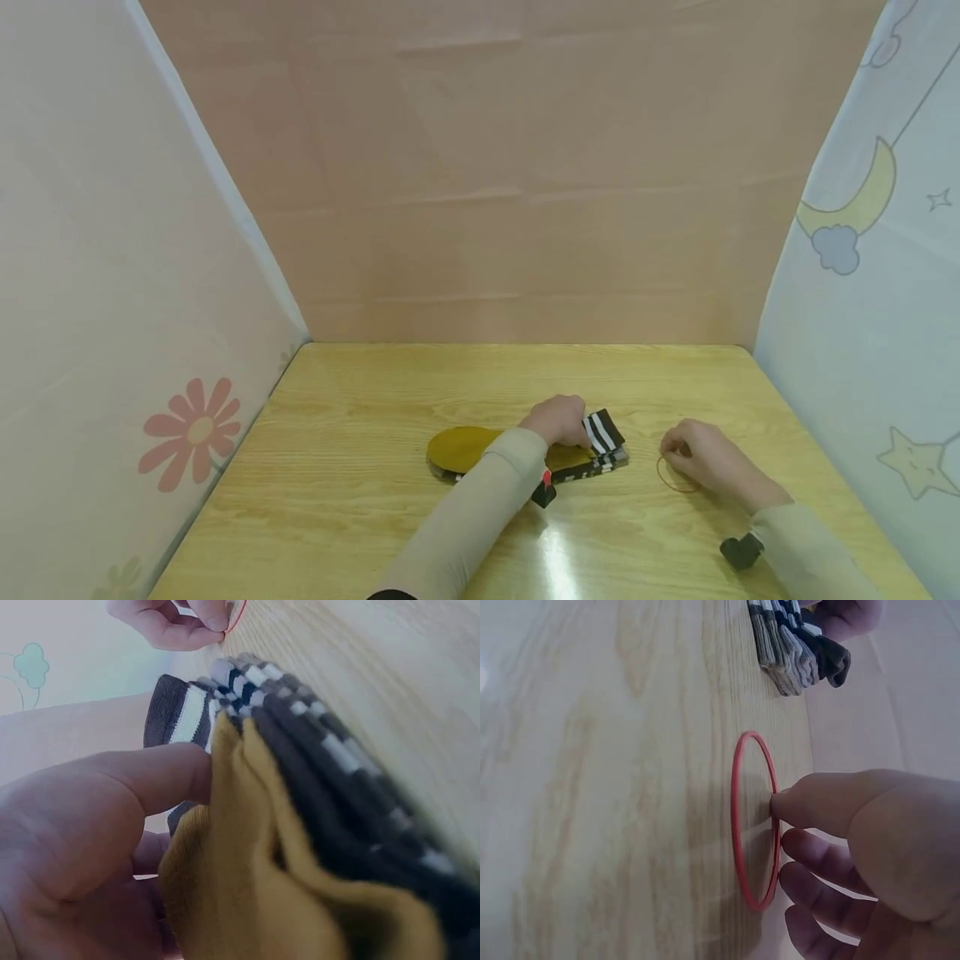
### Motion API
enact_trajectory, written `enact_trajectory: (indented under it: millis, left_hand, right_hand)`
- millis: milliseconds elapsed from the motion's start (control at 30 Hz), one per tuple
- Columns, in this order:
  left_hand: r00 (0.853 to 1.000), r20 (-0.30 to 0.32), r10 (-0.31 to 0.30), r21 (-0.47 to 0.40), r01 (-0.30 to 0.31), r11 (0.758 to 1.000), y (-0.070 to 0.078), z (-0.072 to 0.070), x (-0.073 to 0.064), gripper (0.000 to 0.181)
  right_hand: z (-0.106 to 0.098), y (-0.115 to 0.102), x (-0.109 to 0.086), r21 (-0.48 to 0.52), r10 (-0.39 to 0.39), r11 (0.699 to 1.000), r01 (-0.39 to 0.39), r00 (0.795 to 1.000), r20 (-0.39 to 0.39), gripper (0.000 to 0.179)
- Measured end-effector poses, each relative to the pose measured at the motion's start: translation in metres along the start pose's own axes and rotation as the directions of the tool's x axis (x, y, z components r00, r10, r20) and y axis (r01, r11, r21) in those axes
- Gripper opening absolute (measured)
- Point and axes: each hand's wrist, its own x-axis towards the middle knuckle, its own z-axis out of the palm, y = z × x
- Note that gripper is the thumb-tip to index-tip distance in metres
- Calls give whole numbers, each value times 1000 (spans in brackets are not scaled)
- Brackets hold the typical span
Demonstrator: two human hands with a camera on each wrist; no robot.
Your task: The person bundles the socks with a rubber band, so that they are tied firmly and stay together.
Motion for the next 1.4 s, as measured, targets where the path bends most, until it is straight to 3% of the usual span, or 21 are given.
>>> enact_trajectory:
  millis: [233, 400, 567, 700, 900, 1033, 1200, 1300, 1400]
  left_hand:
    - [999, 46, -5, 14, 4, 1000, 1, -2, 5, 29]
    - [999, 33, 41, 12, -41, 999, -1, -4, 7, 26]
    - [992, 63, 107, -87, -102, 991, -11, -6, 15, 37]
    - [970, 146, 192, -225, -157, 962, -23, -9, 24, 49]
    - [944, 188, 271, -425, -171, 889, -42, -16, 30, 8]
    - [929, 206, 307, -507, -166, 846, -51, -21, 30, 12]
    - [921, 212, 328, -529, -174, 830, -56, -26, 27, 12]
    - [923, 217, 319, -543, -157, 825, -59, -28, 25, 12]
    - [923, 212, 321, -527, -169, 833, -63, -27, 24, 11]
  right_hand:
    - [6, 3, 0, 2, -3, 1000, 3, 1000, -29, 17]
    - [6, 2, 0, -13, -19, 1000, 19, 999, -47, 19]
    - [5, 0, 1, -37, -18, 999, 17, 1000, -12, 17]
    - [2, 0, 2, -32, 13, 999, -11, 999, 41, 14]
    - [-2, -1, 7, 49, 72, 996, -77, 993, 93, 12]
    - [-4, -2, 8, 98, 79, 991, -88, 993, 91, 11]
    - [-7, -3, 6, 184, 72, 979, -90, 992, 101, 4]
    - [-10, -4, 6, 251, 64, 963, -95, 990, 129, 10]
    - [-13, -5, 6, 288, 61, 952, -106, 985, 161, 13]
